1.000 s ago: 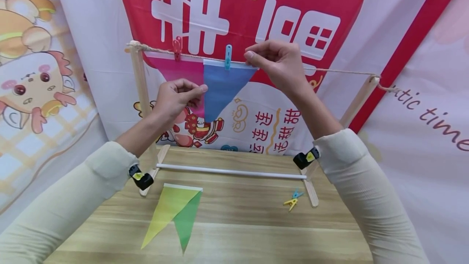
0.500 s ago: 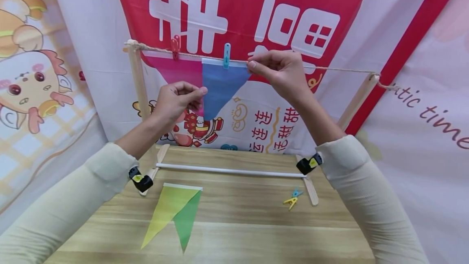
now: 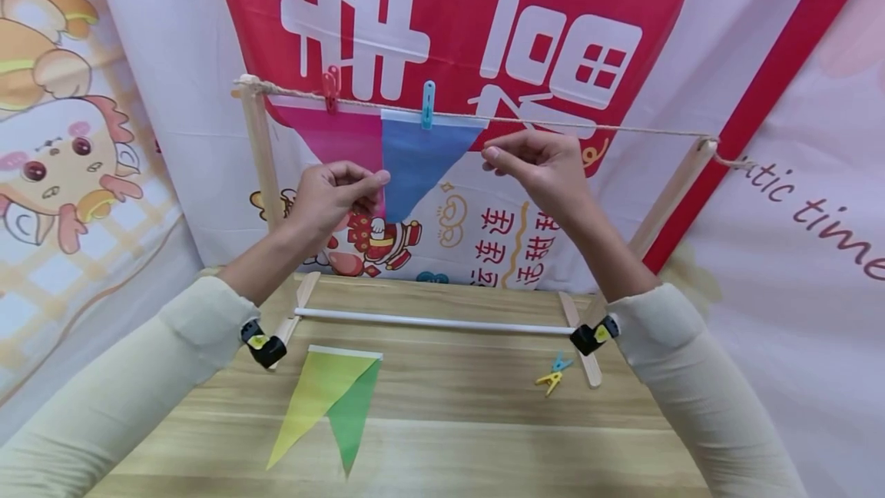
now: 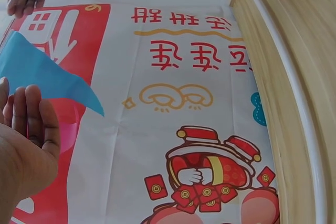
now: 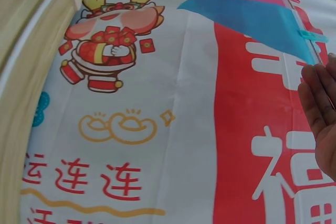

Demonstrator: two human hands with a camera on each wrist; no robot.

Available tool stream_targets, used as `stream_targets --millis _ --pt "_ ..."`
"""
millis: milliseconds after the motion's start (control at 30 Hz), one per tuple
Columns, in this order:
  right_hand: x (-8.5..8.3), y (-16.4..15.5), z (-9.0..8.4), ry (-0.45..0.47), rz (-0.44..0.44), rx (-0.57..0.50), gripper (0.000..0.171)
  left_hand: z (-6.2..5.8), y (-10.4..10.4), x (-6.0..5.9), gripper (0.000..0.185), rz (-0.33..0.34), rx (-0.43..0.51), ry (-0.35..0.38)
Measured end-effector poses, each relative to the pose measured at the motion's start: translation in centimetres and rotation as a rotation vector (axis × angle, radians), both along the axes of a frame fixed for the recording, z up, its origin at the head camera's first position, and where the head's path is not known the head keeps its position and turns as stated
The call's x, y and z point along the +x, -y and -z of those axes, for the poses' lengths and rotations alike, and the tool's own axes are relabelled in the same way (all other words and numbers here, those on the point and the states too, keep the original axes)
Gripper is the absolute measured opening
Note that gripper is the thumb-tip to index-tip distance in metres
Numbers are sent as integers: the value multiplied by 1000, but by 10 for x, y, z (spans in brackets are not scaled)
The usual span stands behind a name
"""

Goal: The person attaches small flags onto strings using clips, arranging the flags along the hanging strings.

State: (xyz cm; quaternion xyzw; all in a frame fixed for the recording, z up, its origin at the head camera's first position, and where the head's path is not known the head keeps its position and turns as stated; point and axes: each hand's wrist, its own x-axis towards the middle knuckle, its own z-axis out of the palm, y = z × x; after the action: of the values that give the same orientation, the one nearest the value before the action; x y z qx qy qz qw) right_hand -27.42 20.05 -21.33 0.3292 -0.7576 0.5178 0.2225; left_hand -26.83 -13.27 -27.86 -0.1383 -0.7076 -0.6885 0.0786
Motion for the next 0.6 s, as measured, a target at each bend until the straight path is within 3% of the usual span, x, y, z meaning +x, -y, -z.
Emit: stream_targets --millis 367,600 --pt "6 -19 31 61 58 23 29 13 2 -1 32 -25 -25 11" --pt "10 -24 45 76 65 41 31 16 -2 0 29 -3 -45 9"
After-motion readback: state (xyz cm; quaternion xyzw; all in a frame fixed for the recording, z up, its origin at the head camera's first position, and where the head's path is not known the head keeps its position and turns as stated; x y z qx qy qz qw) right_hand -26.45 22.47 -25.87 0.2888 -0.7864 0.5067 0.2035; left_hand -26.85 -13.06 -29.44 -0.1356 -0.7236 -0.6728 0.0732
